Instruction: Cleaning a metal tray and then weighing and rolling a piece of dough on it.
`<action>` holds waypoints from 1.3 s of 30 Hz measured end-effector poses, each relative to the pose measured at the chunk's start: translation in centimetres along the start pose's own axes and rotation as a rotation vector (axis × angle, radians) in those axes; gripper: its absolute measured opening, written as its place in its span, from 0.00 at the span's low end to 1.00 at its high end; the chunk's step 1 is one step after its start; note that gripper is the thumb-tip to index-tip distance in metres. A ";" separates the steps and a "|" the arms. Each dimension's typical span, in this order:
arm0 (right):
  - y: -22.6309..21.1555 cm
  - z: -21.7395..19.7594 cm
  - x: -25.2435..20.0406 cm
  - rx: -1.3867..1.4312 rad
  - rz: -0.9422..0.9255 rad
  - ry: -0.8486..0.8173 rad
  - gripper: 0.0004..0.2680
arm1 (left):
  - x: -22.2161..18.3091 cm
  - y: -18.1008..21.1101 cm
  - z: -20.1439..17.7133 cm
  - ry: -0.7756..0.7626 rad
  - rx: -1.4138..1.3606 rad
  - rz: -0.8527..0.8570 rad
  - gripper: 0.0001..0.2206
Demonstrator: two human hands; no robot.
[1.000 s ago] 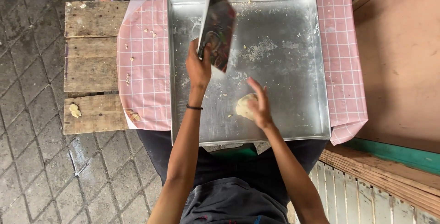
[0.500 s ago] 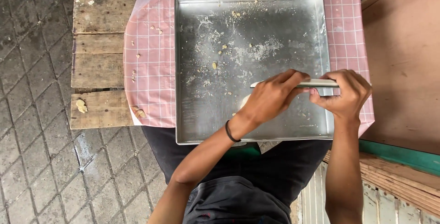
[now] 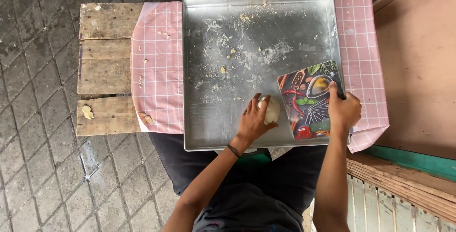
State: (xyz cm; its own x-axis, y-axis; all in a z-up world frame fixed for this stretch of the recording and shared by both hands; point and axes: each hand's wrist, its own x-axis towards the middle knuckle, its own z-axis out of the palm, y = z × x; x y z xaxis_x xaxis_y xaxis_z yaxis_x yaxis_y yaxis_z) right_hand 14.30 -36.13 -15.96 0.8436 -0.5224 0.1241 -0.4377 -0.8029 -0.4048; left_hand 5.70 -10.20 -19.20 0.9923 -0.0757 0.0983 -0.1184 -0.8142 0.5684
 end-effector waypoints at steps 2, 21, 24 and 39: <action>-0.1 0.6 -0.3 -0.022 0.057 -0.019 0.24 | -0.1 -0.7 1.4 0.046 0.063 0.011 0.50; 1.7 2.9 -2.4 0.105 0.088 -0.149 0.25 | 0.5 -3.0 -2.4 0.176 -1.148 -0.521 0.34; -1.4 -0.6 -3.7 0.116 0.093 -0.218 0.27 | 0.5 -5.2 -1.5 0.241 -1.410 -0.744 0.32; 15.1 -4.3 15.5 0.488 0.278 0.104 0.27 | -0.4 -5.5 -2.1 0.185 -1.460 -0.746 0.31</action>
State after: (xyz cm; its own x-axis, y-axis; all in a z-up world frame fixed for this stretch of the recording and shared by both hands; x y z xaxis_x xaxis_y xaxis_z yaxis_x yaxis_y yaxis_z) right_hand 19.38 -57.60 -16.23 0.6717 -0.7402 0.0318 -0.4232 -0.4186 -0.8035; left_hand 5.82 -4.53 -20.65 0.8376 0.2120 -0.5034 0.3143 0.5667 0.7616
